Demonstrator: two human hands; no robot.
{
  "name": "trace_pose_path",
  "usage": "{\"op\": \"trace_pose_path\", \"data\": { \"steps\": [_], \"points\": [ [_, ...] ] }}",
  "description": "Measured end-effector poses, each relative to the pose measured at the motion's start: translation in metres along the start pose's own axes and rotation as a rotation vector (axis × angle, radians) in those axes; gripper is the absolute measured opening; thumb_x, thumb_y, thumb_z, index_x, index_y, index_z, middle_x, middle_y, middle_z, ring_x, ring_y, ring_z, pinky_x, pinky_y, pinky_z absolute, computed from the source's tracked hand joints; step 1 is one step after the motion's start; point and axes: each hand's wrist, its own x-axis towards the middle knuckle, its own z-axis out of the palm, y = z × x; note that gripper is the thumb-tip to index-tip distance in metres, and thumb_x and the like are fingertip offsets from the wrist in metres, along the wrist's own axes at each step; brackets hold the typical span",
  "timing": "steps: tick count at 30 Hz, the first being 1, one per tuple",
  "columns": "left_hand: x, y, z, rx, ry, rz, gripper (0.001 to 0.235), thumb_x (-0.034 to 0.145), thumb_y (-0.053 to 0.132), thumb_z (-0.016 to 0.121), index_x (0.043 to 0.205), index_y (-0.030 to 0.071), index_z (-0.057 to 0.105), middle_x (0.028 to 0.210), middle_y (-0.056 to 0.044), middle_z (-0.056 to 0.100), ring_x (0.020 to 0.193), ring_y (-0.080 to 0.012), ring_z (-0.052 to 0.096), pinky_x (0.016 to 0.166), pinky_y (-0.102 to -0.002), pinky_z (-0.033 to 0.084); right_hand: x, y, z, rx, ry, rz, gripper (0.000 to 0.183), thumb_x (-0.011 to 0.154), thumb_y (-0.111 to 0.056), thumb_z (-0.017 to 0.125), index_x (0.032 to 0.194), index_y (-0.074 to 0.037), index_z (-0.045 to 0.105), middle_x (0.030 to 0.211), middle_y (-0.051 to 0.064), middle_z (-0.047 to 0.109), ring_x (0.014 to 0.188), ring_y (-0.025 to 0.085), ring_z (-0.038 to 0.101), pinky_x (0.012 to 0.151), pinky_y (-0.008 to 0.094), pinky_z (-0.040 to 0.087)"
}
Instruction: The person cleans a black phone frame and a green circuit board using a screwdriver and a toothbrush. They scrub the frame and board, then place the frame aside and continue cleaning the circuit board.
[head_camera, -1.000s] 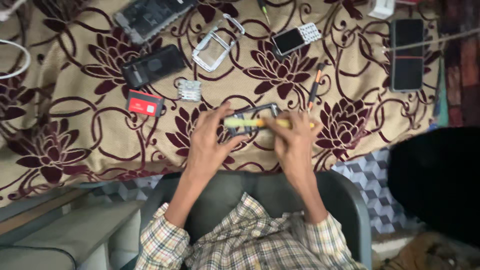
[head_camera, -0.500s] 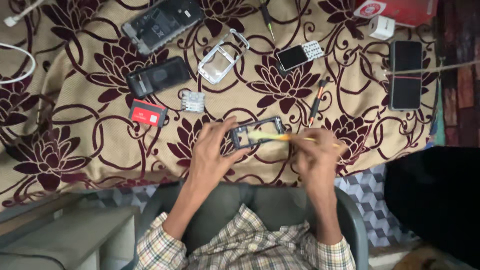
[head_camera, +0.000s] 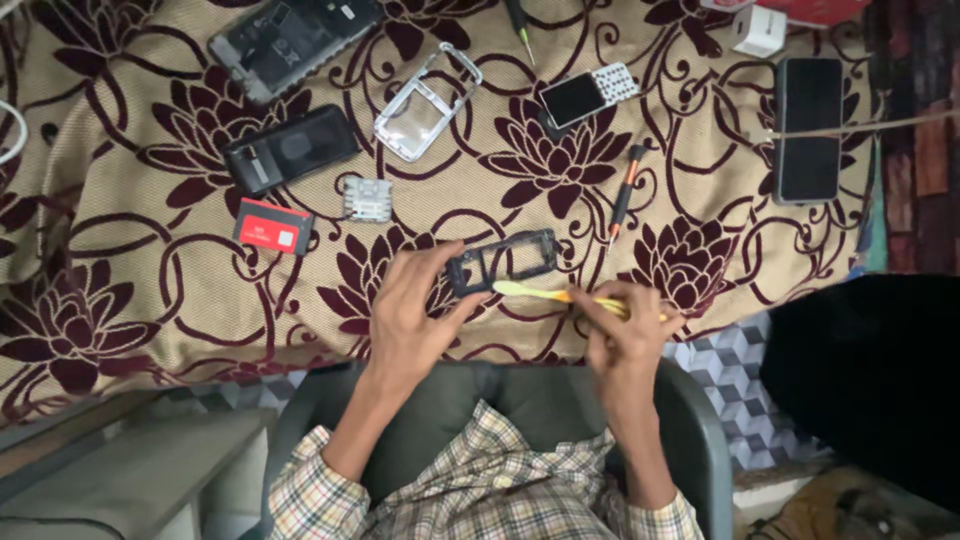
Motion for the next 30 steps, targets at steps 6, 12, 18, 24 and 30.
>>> {"op": "trace_pose_path", "data": {
  "steps": [6, 12, 18, 24, 30],
  "points": [
    [-0.004, -0.003, 0.002, 0.028, 0.013, 0.033, 0.062, 0.073, 0.015, 0.092, 0.126, 0.001, 0.063, 0.115, -0.013, 0.07, 0.102, -0.0309, 0.067, 0.089, -0.04, 0.055, 0.006, -0.025, 0.005, 0.096, 0.12, 0.082, 0.035, 0.09, 0.001, 0.07, 0.115, -0.021, 0.079, 0.112, 0.003, 0.066, 0.104, 0.021, 0.054, 0.095, 0.035, 0.033],
    [-0.006, -0.002, 0.002, 0.03, 0.011, 0.041, 0.062, 0.074, 0.014, 0.091, 0.127, 0.001, 0.062, 0.118, -0.013, 0.071, 0.103, -0.0311, 0.068, 0.089, -0.04, 0.056, 0.012, -0.047, 0.024, 0.019, 0.115, -0.057, 0.038, 0.083, 0.003, 0.068, 0.111, -0.019, 0.081, 0.107, 0.007, 0.064, 0.102, 0.025, 0.054, 0.1, 0.044, 0.03],
    [0.0, 0.001, -0.001, -0.006, -0.015, -0.018, 0.065, 0.074, 0.017, 0.091, 0.13, 0.001, 0.062, 0.112, -0.013, 0.071, 0.099, -0.0294, 0.068, 0.087, -0.039, 0.056, 0.034, -0.045, 0.03, 0.066, 0.064, -0.127, 0.04, 0.082, 0.001, 0.065, 0.112, -0.02, 0.082, 0.103, 0.004, 0.065, 0.098, 0.024, 0.053, 0.089, 0.043, 0.029],
    [0.003, 0.001, 0.0, -0.033, -0.03, -0.059, 0.073, 0.072, 0.018, 0.091, 0.134, 0.002, 0.058, 0.118, -0.012, 0.072, 0.11, -0.0293, 0.067, 0.093, -0.038, 0.056, 0.044, -0.047, 0.016, 0.014, -0.004, -0.091, 0.037, 0.087, -0.001, 0.068, 0.116, -0.021, 0.079, 0.115, 0.004, 0.065, 0.11, 0.023, 0.055, 0.098, 0.044, 0.026],
    [-0.002, -0.002, 0.001, 0.009, -0.057, -0.076, 0.076, 0.07, 0.019, 0.092, 0.136, 0.002, 0.057, 0.117, -0.008, 0.074, 0.11, -0.0289, 0.063, 0.095, -0.038, 0.055, 0.028, -0.038, 0.033, -0.051, -0.033, -0.13, 0.044, 0.079, -0.001, 0.067, 0.116, -0.021, 0.081, 0.112, 0.004, 0.064, 0.108, 0.023, 0.053, 0.096, 0.044, 0.025]
  ]
}}
